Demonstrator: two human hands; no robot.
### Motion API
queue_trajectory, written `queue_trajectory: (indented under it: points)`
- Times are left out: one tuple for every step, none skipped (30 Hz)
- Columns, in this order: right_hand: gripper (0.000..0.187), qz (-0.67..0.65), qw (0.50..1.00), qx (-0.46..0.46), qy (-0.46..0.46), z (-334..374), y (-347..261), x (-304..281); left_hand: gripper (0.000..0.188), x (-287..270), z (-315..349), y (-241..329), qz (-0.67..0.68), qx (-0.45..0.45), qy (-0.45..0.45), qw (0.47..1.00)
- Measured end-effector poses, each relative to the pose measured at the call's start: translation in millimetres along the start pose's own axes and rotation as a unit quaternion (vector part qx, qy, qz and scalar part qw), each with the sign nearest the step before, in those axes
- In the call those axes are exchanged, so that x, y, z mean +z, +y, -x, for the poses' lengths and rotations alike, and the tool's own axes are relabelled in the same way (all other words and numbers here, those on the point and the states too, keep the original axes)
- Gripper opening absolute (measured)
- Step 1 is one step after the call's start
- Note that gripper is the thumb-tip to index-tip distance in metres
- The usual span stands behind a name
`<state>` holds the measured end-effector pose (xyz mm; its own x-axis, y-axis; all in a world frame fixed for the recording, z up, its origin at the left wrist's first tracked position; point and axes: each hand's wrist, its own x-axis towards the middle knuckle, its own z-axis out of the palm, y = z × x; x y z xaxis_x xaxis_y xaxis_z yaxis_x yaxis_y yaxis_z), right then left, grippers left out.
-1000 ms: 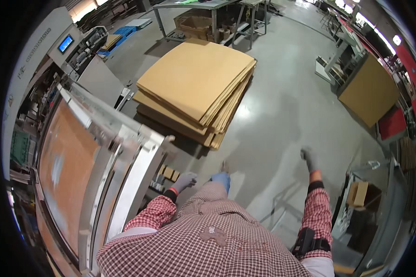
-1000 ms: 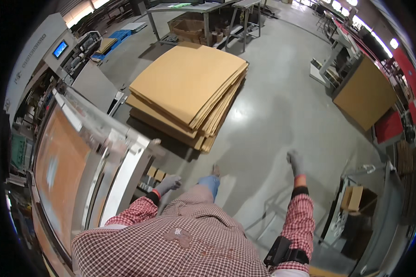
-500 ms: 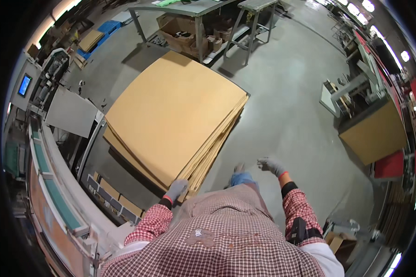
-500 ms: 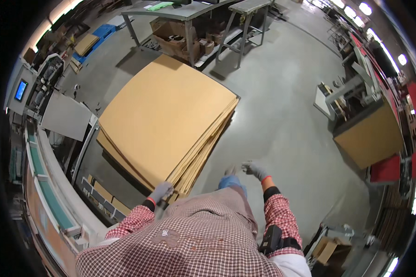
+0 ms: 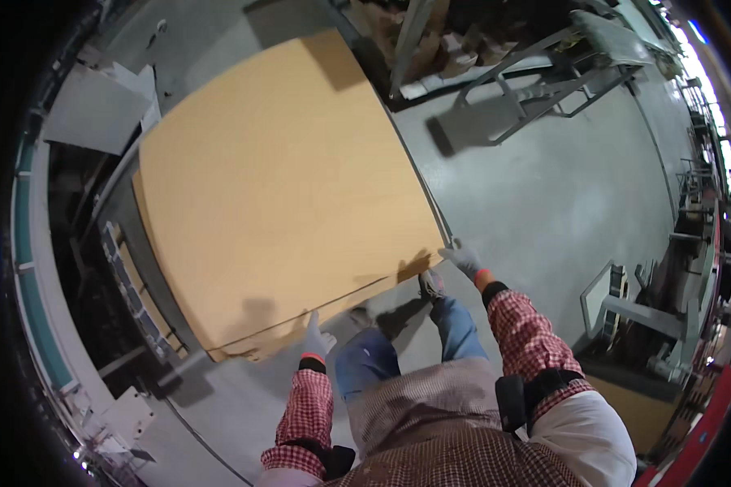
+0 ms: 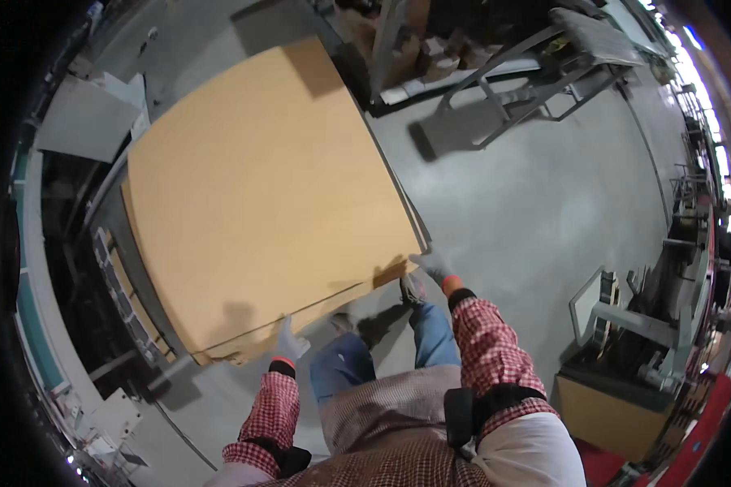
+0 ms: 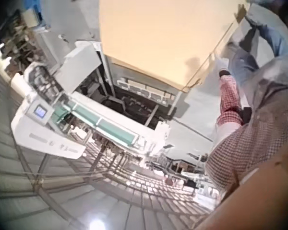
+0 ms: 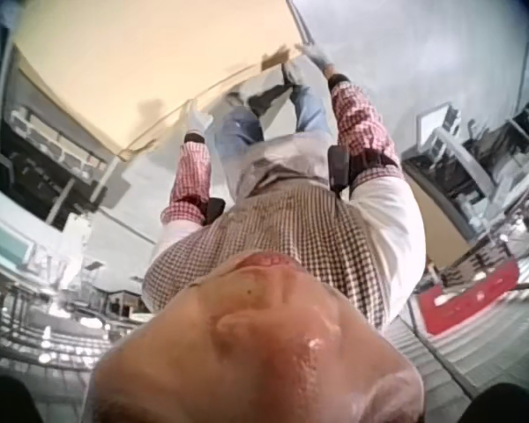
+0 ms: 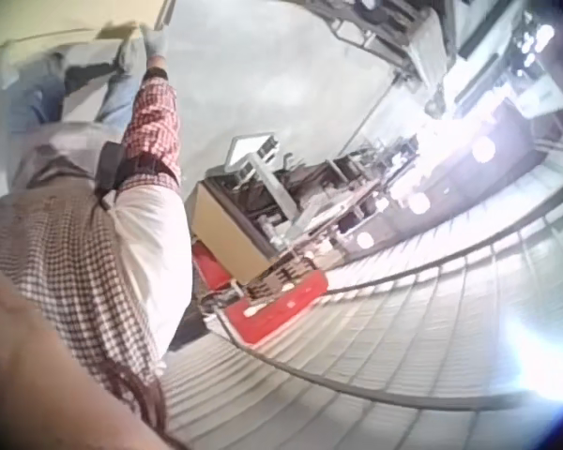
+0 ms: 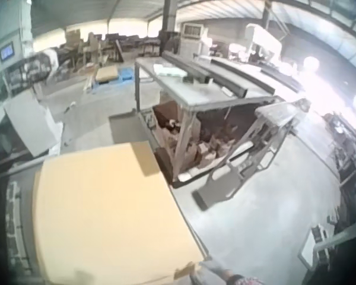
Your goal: Operating an industrial panel saw and handling wooden veneer strips and cardboard sheets in a factory setting.
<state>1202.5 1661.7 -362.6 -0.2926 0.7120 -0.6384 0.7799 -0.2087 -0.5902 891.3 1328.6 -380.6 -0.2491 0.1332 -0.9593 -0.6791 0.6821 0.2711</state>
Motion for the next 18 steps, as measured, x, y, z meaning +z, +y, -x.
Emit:
queue_trajectory:
  points:
    - [0.062,-0.074,0.997,0.028,0.021,-26.6,-0.1,5.5,0.077,15.6,-24.6,-9.0,0.274,-0.175,0.072,0.943]
    - [0.063,-0.143,0.986,0.062,0.051,-52.7,7.8,4.3,0.078,40.7,-41.6,-20.1,0.290,-0.100,0.046,0.951]
    - [0.063,-0.129,0.988,0.074,0.045,-79.5,15.2,1.6,0.078,63.4,-56.8,-21.5,0.296,-0.118,0.049,0.947]
    - [0.065,-0.078,0.991,0.076,0.079,-104.5,22.7,-0.2,0.082,82.4,-69.6,-19.3,0.309,-0.077,0.008,0.948]
    - [0.067,-0.029,0.991,0.072,0.107,-123.7,30.3,1.1,0.087,93.4,-81.6,-24.4,0.324,-0.031,-0.030,0.945]
    - [0.067,-0.024,0.993,0.075,0.090,-134.3,35.0,10.5,0.087,88.2,-96.6,-39.4,0.332,-0.037,-0.014,0.942]
    - [0.070,-0.103,0.992,0.079,-0.002,-143.1,37.1,20.4,0.082,80.1,-110.5,-50.6,0.344,-0.039,-0.012,0.938]
    - [0.074,-0.179,0.977,0.088,-0.080,-149.6,49.2,22.9,0.076,85.3,-120.1,-57.8,0.352,-0.045,-0.022,0.935]
    - [0.074,-0.176,0.976,0.093,-0.083,-155.2,58.0,25.5,0.076,87.9,-125.9,-64.0,0.354,-0.051,-0.019,0.934]
    - [0.080,-0.212,0.967,0.078,-0.119,-160.3,63.6,27.7,0.073,86.7,-129.8,-66.5,0.358,-0.035,-0.001,0.933]
    - [0.087,-0.245,0.955,0.066,-0.152,-161.9,77.1,23.8,0.070,92.9,-129.6,-72.1,0.363,-0.024,0.015,0.931]
    - [0.083,-0.272,0.950,0.079,-0.132,-164.0,86.4,22.6,0.070,101.1,-130.8,-73.7,0.364,-0.030,0.014,0.931]
    - [0.083,-0.269,0.951,0.081,-0.129,-171.2,92.7,17.2,0.068,111.0,-132.7,-71.8,0.405,0.020,-0.005,0.914]
    - [0.081,-0.217,0.967,0.082,-0.101,-190.3,109.8,-5.6,0.066,134.6,-136.3,-63.3,0.448,0.070,-0.039,0.891]
    - [0.079,-0.174,0.977,0.088,-0.087,-192.6,111.4,-8.9,0.066,139.7,-138.1,-62.0,0.446,0.071,-0.040,0.891]
    - [0.079,-0.175,0.978,0.086,-0.081,-190.4,113.4,-21.6,0.062,150.7,-140.5,-58.2,0.495,0.098,-0.045,0.862]
    - [0.077,-0.165,0.977,0.055,-0.124,-175.5,99.3,-14.1,0.059,136.6,-135.5,-63.3,0.536,0.129,-0.031,0.834]
    - [0.074,-0.151,0.975,0.022,-0.162,-158.6,81.7,-18.1,0.059,127.8,-127.0,-67.4,0.532,0.133,-0.024,0.836]
